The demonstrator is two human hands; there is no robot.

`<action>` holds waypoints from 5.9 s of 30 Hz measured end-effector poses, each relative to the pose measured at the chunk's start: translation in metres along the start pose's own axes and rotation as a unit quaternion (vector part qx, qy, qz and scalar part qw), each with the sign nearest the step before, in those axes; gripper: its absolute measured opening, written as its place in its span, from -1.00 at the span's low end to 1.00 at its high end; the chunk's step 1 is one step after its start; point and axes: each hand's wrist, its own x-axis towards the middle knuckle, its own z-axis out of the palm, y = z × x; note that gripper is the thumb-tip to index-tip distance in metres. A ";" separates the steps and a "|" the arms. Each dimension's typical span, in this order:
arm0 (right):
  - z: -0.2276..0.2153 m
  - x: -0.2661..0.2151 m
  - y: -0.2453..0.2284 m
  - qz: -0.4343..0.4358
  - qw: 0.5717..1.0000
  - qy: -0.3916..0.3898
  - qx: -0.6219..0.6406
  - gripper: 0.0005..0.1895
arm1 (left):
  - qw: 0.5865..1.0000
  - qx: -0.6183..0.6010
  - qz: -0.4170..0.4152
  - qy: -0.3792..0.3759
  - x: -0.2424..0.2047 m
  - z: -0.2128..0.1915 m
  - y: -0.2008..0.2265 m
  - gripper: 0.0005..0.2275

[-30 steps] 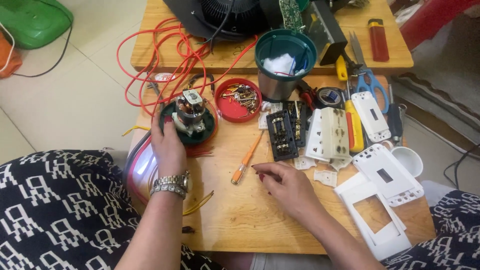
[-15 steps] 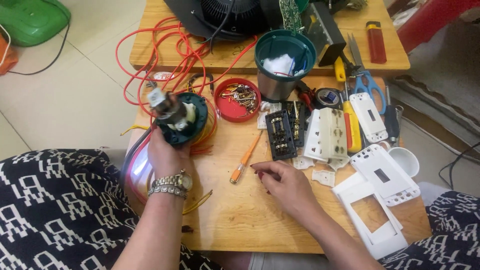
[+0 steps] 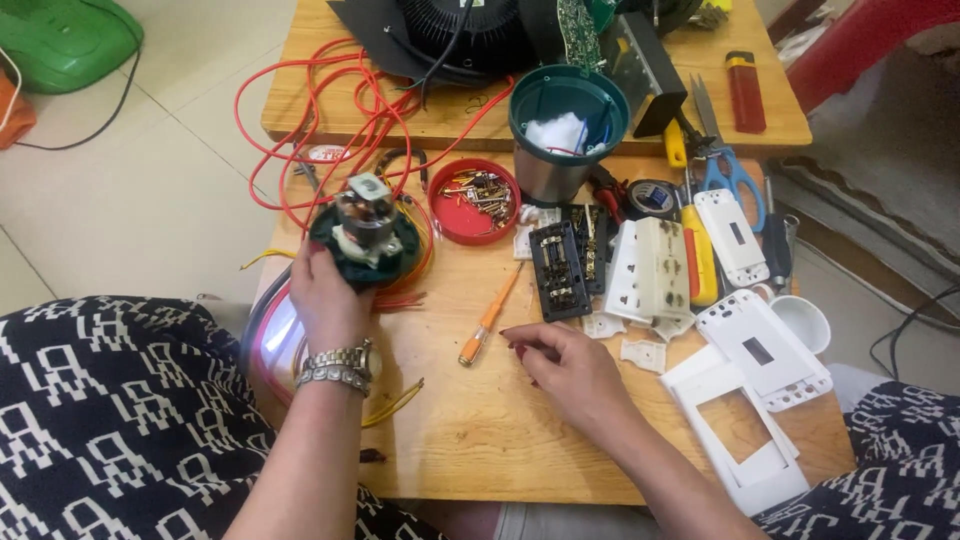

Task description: The person uses a screwdriver to work on a green electrical component, then picks up a black switch and wipes it with a white cloth. They continue to clean the switch and other parts on the table.

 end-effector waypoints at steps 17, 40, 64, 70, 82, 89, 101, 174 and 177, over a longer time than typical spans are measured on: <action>0.002 -0.001 0.000 -0.011 1.000 0.010 -0.018 -0.70 | 0.940 0.309 0.143 0.008 0.015 -0.020 -0.010 -0.66; -0.002 -0.003 -0.006 0.029 0.998 0.020 0.047 -0.76 | 0.928 0.243 0.258 0.116 0.001 -0.031 -0.067 -0.73; -0.010 0.003 0.007 -0.218 0.944 0.181 -0.170 -0.85 | 0.778 0.506 0.297 -0.224 -0.070 -0.006 -0.021 -0.75; -0.027 -0.001 -0.011 -0.128 0.933 0.190 -0.279 -0.52 | 0.723 0.559 0.381 -0.139 -0.064 0.001 -0.040 -0.73; -0.019 0.001 -0.012 0.019 0.979 0.157 0.125 -0.46 | 0.909 0.208 0.036 -0.360 -0.102 0.015 -0.026 -0.56; -0.002 -0.006 -0.012 0.046 0.972 0.096 0.209 -0.51 | 0.929 -0.016 -0.147 -0.339 -0.094 0.021 -0.034 -0.41; -0.004 0.038 0.002 -0.209 0.951 0.121 -0.193 -0.70 | 0.959 0.225 0.039 -0.165 -0.079 0.018 -0.039 -0.41; -0.005 0.015 -0.004 -0.092 0.980 0.163 -0.062 -0.82 | 0.799 0.478 0.188 -0.312 -0.090 -0.008 -0.027 -0.46; -0.001 0.010 -0.007 -0.132 0.970 0.175 -0.103 -0.83 | 0.802 0.477 0.173 -0.316 -0.092 -0.008 -0.021 -0.45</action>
